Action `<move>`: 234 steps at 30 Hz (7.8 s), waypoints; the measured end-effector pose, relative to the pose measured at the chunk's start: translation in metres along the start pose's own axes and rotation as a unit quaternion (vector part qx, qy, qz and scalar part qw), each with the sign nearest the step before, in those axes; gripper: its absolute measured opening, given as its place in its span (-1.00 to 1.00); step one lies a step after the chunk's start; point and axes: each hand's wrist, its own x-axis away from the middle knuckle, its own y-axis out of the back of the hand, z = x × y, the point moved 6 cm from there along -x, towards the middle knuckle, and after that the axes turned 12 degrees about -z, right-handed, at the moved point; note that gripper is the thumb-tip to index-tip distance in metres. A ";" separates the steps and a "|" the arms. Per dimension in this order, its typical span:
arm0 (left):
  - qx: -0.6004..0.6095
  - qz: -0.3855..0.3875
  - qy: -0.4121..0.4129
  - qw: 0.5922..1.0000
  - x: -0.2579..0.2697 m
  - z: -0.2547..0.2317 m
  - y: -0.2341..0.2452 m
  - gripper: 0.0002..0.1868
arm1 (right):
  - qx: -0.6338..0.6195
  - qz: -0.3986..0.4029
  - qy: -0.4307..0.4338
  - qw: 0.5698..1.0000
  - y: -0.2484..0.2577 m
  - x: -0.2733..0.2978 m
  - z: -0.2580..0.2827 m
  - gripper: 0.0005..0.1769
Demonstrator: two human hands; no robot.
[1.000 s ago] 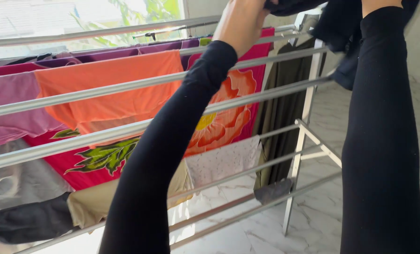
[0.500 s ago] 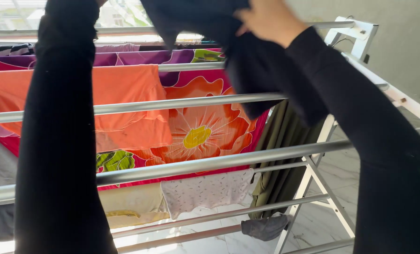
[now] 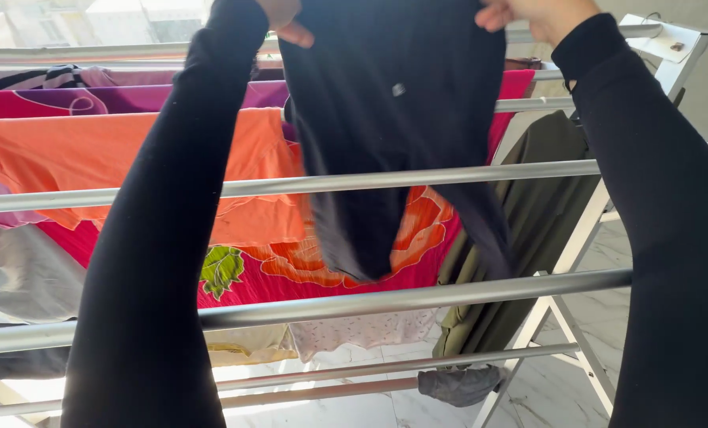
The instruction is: Hang washed clothes on a drying rack.
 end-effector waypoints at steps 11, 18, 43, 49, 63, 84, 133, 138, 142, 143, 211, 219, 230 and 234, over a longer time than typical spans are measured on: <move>0.025 -0.303 0.209 0.929 -0.013 -0.030 -0.008 -0.79 | -0.182 -0.088 -0.052 0.978 -0.015 0.024 -0.003 -0.68; 0.453 -0.212 0.444 0.744 0.023 -0.062 0.069 -0.69 | -0.279 -0.137 -0.057 0.949 -0.017 -0.051 -0.041 -0.72; 0.324 0.058 0.339 0.881 0.059 -0.126 0.009 -0.18 | -0.039 0.047 0.127 0.990 -0.105 -0.018 -0.052 -0.35; 0.327 0.115 0.193 0.918 0.069 -0.119 0.031 -0.09 | 0.024 0.177 0.068 0.982 -0.068 0.003 -0.063 -0.26; 0.327 0.279 0.304 0.850 0.090 -0.116 0.040 0.21 | 0.173 0.225 -0.031 0.958 -0.079 -0.007 -0.108 0.31; 0.112 -0.282 0.276 0.912 0.344 -0.208 0.306 -0.32 | -0.015 -0.186 0.473 0.861 -0.006 0.252 0.267 -0.29; -0.240 0.005 0.871 0.428 1.491 -0.327 0.464 -0.84 | -0.368 0.522 0.561 0.526 -0.650 0.933 1.102 -0.33; -0.295 0.032 0.854 0.428 1.582 -0.309 0.461 -0.83 | -0.377 0.470 0.591 0.536 -0.663 0.981 1.136 -0.38; -0.311 0.112 0.861 0.387 1.653 -0.290 0.444 -0.66 | -0.312 0.503 0.616 0.519 -0.663 1.014 1.152 -0.41; -0.344 0.128 0.840 0.399 1.660 -0.280 0.444 -0.58 | -0.299 0.524 0.605 0.520 -0.658 1.017 1.157 -0.40; 0.367 -0.276 0.657 0.598 1.255 -0.022 0.335 -0.66 | -0.371 0.324 0.315 0.811 -0.417 0.593 1.011 0.02; 0.719 -0.303 0.583 0.228 1.041 -0.095 0.317 -0.67 | -0.477 0.273 0.339 0.763 -0.313 0.612 0.874 0.41; 0.641 -0.182 0.591 0.454 0.902 -0.181 0.275 -0.45 | -0.456 0.052 0.198 0.866 -0.308 0.573 0.671 -0.45; 0.621 -0.306 0.552 0.465 0.874 -0.217 0.223 -0.27 | -0.560 0.063 0.194 0.803 -0.302 0.548 0.626 -0.25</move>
